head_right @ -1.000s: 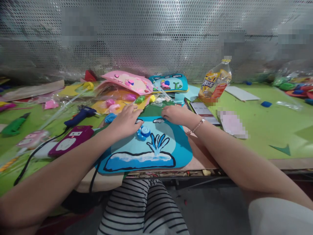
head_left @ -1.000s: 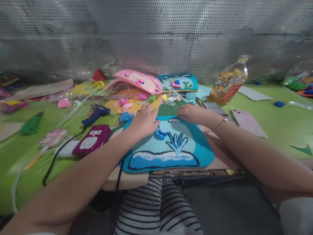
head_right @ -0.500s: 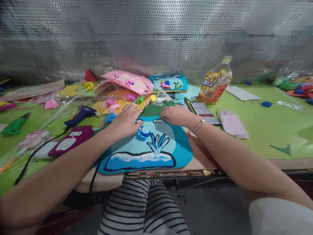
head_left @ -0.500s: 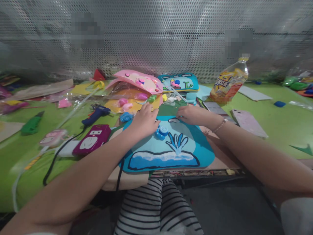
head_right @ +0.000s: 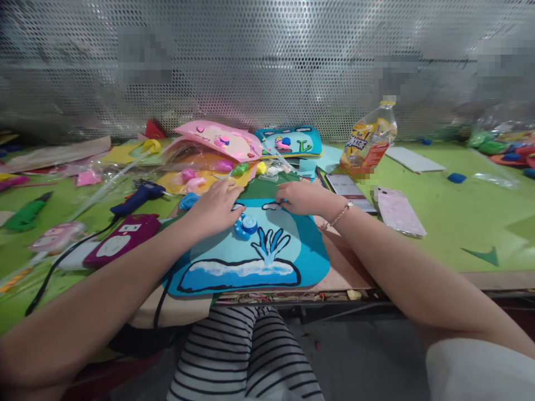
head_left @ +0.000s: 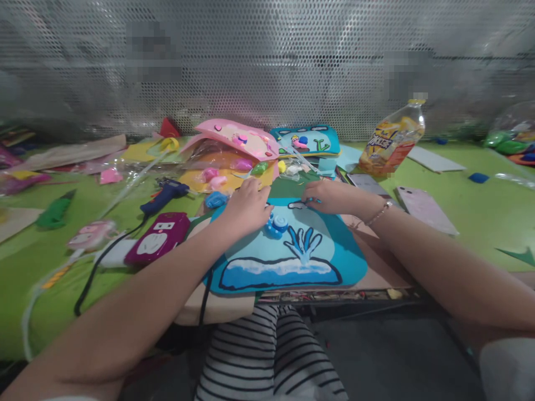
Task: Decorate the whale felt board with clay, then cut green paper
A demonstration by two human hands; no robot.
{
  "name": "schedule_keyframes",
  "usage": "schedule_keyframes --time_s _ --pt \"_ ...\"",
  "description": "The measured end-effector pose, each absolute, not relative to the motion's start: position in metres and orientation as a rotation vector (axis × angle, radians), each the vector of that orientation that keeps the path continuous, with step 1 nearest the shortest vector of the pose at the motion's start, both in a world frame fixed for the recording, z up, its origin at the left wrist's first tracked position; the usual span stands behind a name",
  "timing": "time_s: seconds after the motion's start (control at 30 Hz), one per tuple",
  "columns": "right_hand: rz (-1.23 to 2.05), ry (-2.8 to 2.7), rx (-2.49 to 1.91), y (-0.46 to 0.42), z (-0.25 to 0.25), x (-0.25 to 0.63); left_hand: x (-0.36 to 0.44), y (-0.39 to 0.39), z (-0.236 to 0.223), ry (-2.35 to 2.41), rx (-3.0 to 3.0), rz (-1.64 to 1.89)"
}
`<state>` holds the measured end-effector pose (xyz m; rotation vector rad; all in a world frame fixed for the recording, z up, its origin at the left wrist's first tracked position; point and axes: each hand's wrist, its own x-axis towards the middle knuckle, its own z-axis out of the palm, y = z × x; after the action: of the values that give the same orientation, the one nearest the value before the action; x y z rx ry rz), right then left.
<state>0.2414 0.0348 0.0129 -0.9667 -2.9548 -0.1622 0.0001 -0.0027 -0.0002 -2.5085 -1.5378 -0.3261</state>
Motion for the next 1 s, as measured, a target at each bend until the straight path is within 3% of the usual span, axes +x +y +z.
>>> schedule_keyframes --time_s 1.0 --pt "-0.083 -2.949 -1.007 0.0342 0.0156 0.2397 -0.0066 0.0067 -0.0033 -1.635 -2.443 -0.111"
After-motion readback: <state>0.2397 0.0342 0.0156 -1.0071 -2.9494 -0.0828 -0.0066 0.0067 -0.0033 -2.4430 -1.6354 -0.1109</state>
